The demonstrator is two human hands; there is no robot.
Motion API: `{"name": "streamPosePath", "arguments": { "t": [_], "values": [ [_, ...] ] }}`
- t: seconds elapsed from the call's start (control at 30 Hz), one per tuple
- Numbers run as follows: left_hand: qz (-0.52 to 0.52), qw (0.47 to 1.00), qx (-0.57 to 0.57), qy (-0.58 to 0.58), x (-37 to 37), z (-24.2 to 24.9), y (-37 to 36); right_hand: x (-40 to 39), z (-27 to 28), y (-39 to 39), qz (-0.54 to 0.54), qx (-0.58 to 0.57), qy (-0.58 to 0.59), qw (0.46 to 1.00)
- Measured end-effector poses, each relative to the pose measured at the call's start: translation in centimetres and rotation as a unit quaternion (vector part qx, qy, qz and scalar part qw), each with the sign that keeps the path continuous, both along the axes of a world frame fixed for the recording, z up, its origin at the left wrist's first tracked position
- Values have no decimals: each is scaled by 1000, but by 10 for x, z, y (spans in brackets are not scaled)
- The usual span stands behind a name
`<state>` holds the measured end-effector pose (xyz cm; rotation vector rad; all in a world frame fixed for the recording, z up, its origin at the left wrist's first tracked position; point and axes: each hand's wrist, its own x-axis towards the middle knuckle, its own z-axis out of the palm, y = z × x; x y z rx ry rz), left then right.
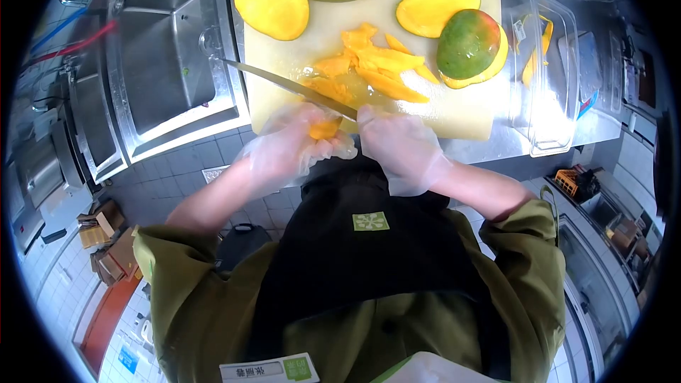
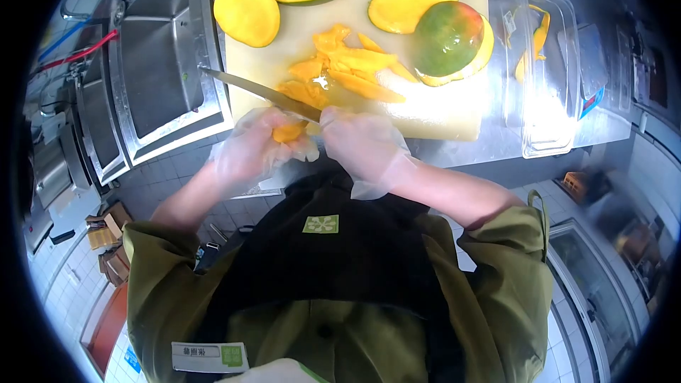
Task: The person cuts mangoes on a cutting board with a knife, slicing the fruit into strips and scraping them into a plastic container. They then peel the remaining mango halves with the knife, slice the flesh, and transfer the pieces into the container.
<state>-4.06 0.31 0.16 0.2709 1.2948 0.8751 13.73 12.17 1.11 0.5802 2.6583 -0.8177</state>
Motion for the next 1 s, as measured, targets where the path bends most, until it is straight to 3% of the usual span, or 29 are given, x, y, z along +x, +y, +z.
{"name": "streamPosePath", "arguments": {
  "t": [0.13, 0.2, 0.3, 0.37, 0.43, 0.47, 0.5, 0.6, 0.7, 0.77, 0.8, 0.87, 0.9, 0.97, 1.0],
  "values": [
    [18, 996, -47, 70, 13, 18, 17, -1, -7, 2, -7, 5, 52, 999],
    [-58, 984, -24, 169, 17, 4, 13, -1, -6, 1, -6, 31, 65, 997],
    [1, 990, -79, 114, 23, 12, 12, -12, 18, 11, 30, -23, -34, 999],
    [57, 993, -104, -10, 9, 9, 11, -16, 13, 15, 39, 17, 22, 999],
    [8, 994, 5, 107, 2, 9, 10, -24, 9, 22, 40, 14, 70, 997],
    [-74, 944, 120, 300, 3, 11, 8, -28, 10, 26, 34, -11, 87, 996],
    [-150, 836, 226, 477, 3, 15, 7, -32, 13, 29, 28, -35, 106, 993],
    [-98, 929, 117, 337, -6, 29, 11, -36, 51, 47, 198, 4, -37, 980],
    [-75, 911, 166, 370, -14, 22, 2, -23, 43, 48, 172, -20, 55, 983],
    [-1, 971, 21, 240, -23, 43, 14, -27, 42, 49, 198, 1, 99, 975],
    [42, 978, 46, 197, -26, 35, 12, -35, 48, 49, 207, 11, 88, 974],
    [124, 982, 95, 104, -32, 20, 10, -51, 51, 45, 199, 21, 35, 979],
    [105, 979, 151, 91, -40, 4, 7, -59, 50, 42, 183, 20, -5, 983],
    [139, 983, 100, -66, -62, -16, 5, -66, 46, 42, 148, -10, -39, 988],
    [187, 960, -9, -209, -75, -24, 4, -65, 39, 42, 128, -40, -33, 990]
  ]
}}
